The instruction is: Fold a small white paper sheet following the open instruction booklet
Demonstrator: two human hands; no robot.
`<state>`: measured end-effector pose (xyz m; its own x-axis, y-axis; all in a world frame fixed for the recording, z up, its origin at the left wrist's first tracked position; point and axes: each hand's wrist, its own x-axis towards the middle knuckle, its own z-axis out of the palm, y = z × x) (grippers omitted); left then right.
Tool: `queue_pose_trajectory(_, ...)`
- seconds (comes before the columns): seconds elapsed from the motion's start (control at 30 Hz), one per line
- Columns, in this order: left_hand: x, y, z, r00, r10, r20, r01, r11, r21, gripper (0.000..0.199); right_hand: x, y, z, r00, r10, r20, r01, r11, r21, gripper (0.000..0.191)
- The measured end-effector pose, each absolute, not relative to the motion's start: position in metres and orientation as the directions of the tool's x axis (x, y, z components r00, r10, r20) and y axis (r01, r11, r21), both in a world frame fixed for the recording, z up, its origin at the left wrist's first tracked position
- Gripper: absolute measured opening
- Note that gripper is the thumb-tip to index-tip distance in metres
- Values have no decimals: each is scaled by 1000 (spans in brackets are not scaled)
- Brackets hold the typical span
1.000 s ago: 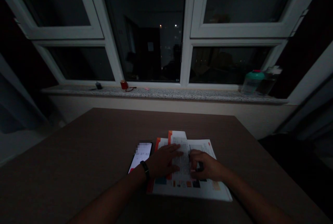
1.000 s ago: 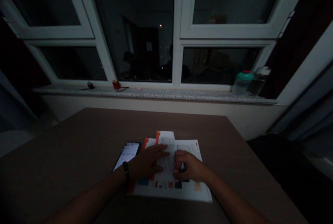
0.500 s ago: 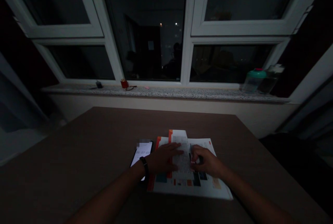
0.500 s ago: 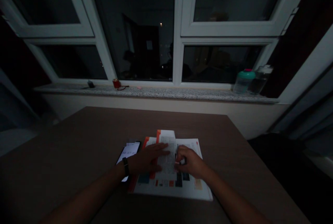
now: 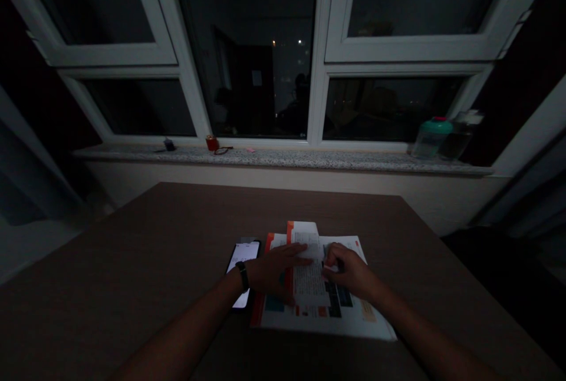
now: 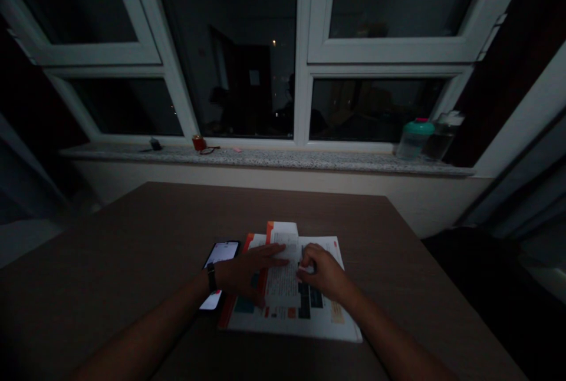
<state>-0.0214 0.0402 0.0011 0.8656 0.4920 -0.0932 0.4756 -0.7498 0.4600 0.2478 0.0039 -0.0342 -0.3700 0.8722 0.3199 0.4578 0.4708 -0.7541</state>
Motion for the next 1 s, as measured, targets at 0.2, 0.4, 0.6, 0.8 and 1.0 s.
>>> queue_pose_trajectory(0.2, -21, 38, 0, 868, 494, -53, 462, -764, 451, 99, 248, 0, -28, -505, 804, 314, 368, 530, -764, 25)
queue_pose_trajectory(0.4, -14, 26, 1, 825, 565, 16, 516, -764, 386, 76, 250, -5, -20, -635, 720, 279, 345, 587, -732, 24)
queue_pose_trajectory(0.6, -8, 17, 0, 804, 591, 67, 536, -769, 348, 67, 247, 1, -27, -451, 830, 328, 430, 524, -735, 24)
queue_pose_trajectory(0.8, -6, 16, 3, 804, 591, 68, 536, -769, 349, 69, 249, 1, -29, -524, 783, 335, 367, 562, -741, 23)
queue_pose_trajectory(1.0, -7, 17, 1, 813, 578, 66, 531, -784, 321, 71, 252, -7, -24, -683, 680, 268, 287, 587, -757, 22)
